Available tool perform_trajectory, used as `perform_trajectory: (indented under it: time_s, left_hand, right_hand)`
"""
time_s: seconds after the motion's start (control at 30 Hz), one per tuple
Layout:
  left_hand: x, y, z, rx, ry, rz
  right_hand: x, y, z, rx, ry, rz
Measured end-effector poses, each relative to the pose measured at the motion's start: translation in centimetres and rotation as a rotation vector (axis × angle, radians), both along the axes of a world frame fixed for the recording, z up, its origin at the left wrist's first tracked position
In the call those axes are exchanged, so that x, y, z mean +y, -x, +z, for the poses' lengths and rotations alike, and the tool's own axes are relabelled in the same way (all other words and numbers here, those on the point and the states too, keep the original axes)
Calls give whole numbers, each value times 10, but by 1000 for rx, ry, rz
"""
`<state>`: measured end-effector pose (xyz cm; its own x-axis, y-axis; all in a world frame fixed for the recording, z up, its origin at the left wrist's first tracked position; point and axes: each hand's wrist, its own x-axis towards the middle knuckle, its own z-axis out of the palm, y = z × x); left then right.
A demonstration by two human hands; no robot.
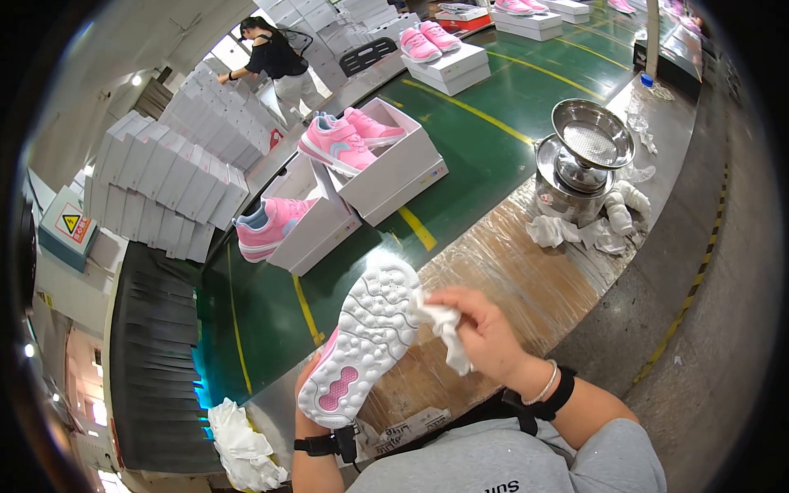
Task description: Clean the soles of pink athletic shoes using a cloth and liquid cleaning solution in a factory environment.
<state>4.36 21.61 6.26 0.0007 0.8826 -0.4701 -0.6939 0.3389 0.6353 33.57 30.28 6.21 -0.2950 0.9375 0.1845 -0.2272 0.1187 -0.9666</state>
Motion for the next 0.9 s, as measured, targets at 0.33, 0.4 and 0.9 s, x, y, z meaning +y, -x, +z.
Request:
perform_trajectory:
  time_s: [0.33,0.4,0.9]
  left_hand:
    - [17,14,-8,284,103,150]
    - [26,31,1,368,37,127]
    - [232,148,206,2774,-444,240]
  right_hand:
    - [2,104,4,-115,-621,306]
    - [-16,100,21,-105,-580,422]
    - [29,-3,-45,-370,-116,-149]
